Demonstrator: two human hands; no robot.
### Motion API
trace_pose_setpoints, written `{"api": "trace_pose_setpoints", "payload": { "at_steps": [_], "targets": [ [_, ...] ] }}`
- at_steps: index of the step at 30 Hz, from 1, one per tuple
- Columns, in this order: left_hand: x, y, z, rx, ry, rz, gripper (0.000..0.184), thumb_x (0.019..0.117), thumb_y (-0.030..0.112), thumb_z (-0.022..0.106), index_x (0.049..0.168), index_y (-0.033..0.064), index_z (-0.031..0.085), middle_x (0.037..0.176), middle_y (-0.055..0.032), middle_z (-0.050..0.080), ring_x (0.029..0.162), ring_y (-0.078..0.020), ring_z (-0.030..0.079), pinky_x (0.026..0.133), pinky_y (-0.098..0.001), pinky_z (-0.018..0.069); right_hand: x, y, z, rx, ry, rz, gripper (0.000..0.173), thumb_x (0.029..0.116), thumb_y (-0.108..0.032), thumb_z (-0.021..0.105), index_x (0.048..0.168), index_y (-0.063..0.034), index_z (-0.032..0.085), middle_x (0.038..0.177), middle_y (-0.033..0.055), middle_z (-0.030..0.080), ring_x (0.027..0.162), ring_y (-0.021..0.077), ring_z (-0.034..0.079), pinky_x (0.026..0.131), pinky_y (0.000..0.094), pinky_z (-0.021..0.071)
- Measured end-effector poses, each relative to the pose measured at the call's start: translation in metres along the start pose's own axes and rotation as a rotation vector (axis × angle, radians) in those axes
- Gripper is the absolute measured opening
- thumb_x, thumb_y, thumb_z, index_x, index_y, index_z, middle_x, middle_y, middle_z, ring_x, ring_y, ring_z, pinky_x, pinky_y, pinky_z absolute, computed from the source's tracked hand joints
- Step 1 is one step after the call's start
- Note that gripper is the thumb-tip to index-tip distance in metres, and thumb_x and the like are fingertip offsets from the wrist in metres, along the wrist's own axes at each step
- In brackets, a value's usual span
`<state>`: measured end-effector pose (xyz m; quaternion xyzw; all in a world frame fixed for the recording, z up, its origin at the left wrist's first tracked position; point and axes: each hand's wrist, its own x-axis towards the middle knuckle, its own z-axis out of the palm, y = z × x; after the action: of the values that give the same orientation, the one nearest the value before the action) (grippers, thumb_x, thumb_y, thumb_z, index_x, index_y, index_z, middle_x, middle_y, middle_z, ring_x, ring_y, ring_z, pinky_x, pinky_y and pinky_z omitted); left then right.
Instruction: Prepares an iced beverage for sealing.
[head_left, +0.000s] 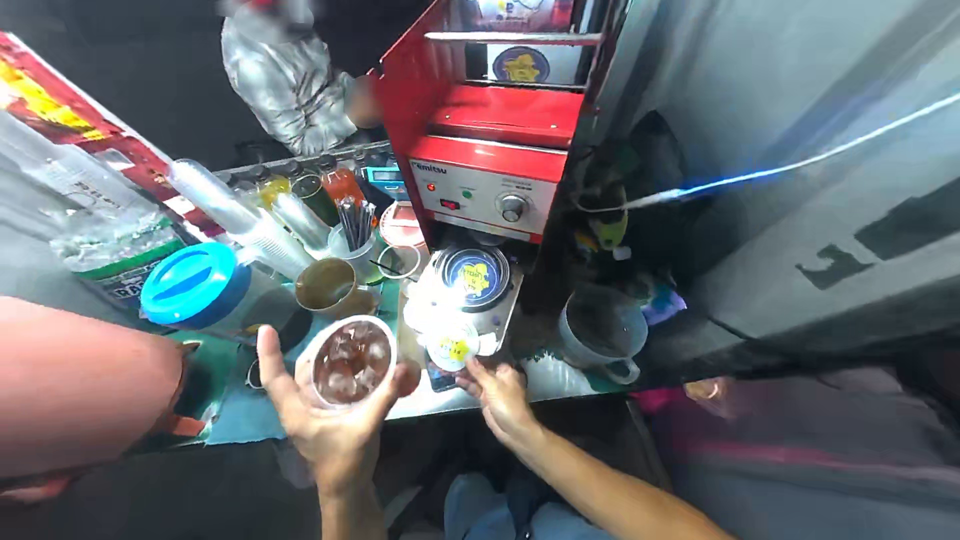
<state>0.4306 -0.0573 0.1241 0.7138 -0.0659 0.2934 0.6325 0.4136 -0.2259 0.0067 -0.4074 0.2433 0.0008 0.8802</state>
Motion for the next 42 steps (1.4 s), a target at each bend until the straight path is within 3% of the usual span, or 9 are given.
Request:
{"api": "trace_pose_setpoints", "payload": {
  "at_steps": [5, 14, 22, 24, 28, 31, 35, 39, 42],
  "targets": [
    [0.054, -0.002, 0.030, -0.066, -0.082, 0.012, 0.133, 0.0560, 0.018, 0.097, 0.159, 0.0085, 0.013, 0.132, -0.0098, 0.062, 0.120, -0.0206, 0.064, 0.100, -0.0383, 0.0572, -0.012, -0.040, -0.015, -0.200, -0.138, 0.167, 0.010, 0.0986, -0.007, 0.068, 0.100, 0.0013, 0.062, 0.090, 0.0109, 0.074, 0.078, 0.0167, 0.073, 0.074, 0.0311, 0.0622],
    [0.100, -0.028, 0.112, -0.310, -0.298, -0.004, 0.125, 0.0628, 0.014, 0.095, 0.161, 0.0139, 0.016, 0.133, -0.0084, 0.061, 0.119, -0.0209, 0.063, 0.099, -0.0395, 0.0566, 0.015, -0.200, 0.023, 0.148, -0.329, -0.402, 0.027, 0.1112, -0.028, 0.041, 0.108, -0.0196, 0.067, 0.084, -0.0076, 0.062, 0.066, 0.0016, 0.059, 0.062, 0.0162, 0.0535],
    [0.071, -0.088, 0.156, -0.068, -0.389, -0.014, 0.122, 0.0617, 0.026, 0.096, 0.160, 0.0142, 0.024, 0.130, -0.0065, 0.062, 0.116, -0.0162, 0.063, 0.099, -0.0379, 0.0563, 0.011, -0.189, 0.047, 0.137, -0.352, -0.454, 0.025, 0.1088, -0.026, 0.047, 0.102, -0.0154, 0.069, 0.082, -0.0036, 0.061, 0.065, 0.0045, 0.058, 0.062, 0.0189, 0.0530],
    [0.061, -0.101, 0.156, 0.120, -0.403, -0.052, 0.123, 0.0605, 0.039, 0.095, 0.160, 0.0136, 0.027, 0.136, -0.0087, 0.061, 0.123, -0.0197, 0.060, 0.106, -0.0434, 0.0500, 0.002, -0.171, 0.045, 0.066, -0.352, -0.415, 0.024, 0.1056, -0.024, 0.053, 0.095, -0.0122, 0.072, 0.079, -0.0023, 0.063, 0.065, 0.0043, 0.059, 0.062, 0.0193, 0.0527],
    [0.044, -0.125, 0.141, 0.407, -0.686, -0.158, 0.085, 0.0800, 0.043, 0.079, 0.144, -0.0040, 0.050, 0.148, -0.0223, 0.050, 0.144, -0.0361, 0.039, 0.123, -0.0613, 0.0093, -0.005, -0.129, 0.040, -0.122, -0.302, -0.263, 0.021, 0.1037, -0.017, 0.058, 0.100, -0.0074, 0.076, 0.079, -0.0016, 0.068, 0.063, 0.0026, 0.060, 0.058, 0.0182, 0.0529],
    [0.046, -0.124, 0.120, 0.379, -0.753, -0.170, 0.066, 0.0849, 0.028, 0.079, 0.136, -0.0075, 0.057, 0.139, -0.0250, 0.057, 0.136, -0.0361, 0.049, 0.120, -0.0532, 0.0278, 0.001, -0.102, 0.032, -0.278, -0.204, -0.137, 0.020, 0.1034, -0.014, 0.056, 0.101, -0.0037, 0.074, 0.074, -0.0016, 0.066, 0.058, 0.0025, 0.058, 0.054, 0.0173, 0.0508],
    [0.083, -0.137, 0.082, 0.123, -0.772, -0.093, 0.090, 0.0780, 0.016, 0.080, 0.155, 0.0016, 0.036, 0.138, -0.0089, 0.063, 0.125, -0.0161, 0.062, 0.106, -0.0385, 0.0521, 0.004, -0.077, 0.015, -0.503, -0.121, -0.059, 0.024, 0.1048, -0.017, 0.056, 0.099, -0.0024, 0.075, 0.074, 0.0011, 0.069, 0.051, 0.0037, 0.054, 0.046, 0.0181, 0.0454],
    [0.115, -0.147, 0.039, 0.064, -0.678, -0.025, 0.054, 0.0914, 0.006, 0.066, 0.142, -0.0052, 0.051, 0.130, -0.0152, 0.066, 0.114, -0.0214, 0.069, 0.096, -0.0370, 0.0602, -0.001, -0.062, 0.004, -0.724, -0.082, -0.115, 0.024, 0.1027, -0.020, 0.060, 0.094, -0.0061, 0.077, 0.072, -0.0015, 0.072, 0.047, 0.0028, 0.055, 0.044, 0.0190, 0.0469],
    [0.122, -0.126, 0.056, 0.267, -0.760, 0.224, 0.041, 0.0982, 0.019, 0.064, 0.136, 0.0015, 0.062, 0.134, -0.0115, 0.066, 0.124, -0.0188, 0.063, 0.107, -0.0387, 0.0521, -0.007, -0.053, 0.000, -0.815, -0.083, -0.114, 0.025, 0.1020, -0.021, 0.060, 0.091, -0.0072, 0.077, 0.070, -0.0031, 0.072, 0.046, 0.0017, 0.056, 0.045, 0.0192, 0.0487]
  ]
}}
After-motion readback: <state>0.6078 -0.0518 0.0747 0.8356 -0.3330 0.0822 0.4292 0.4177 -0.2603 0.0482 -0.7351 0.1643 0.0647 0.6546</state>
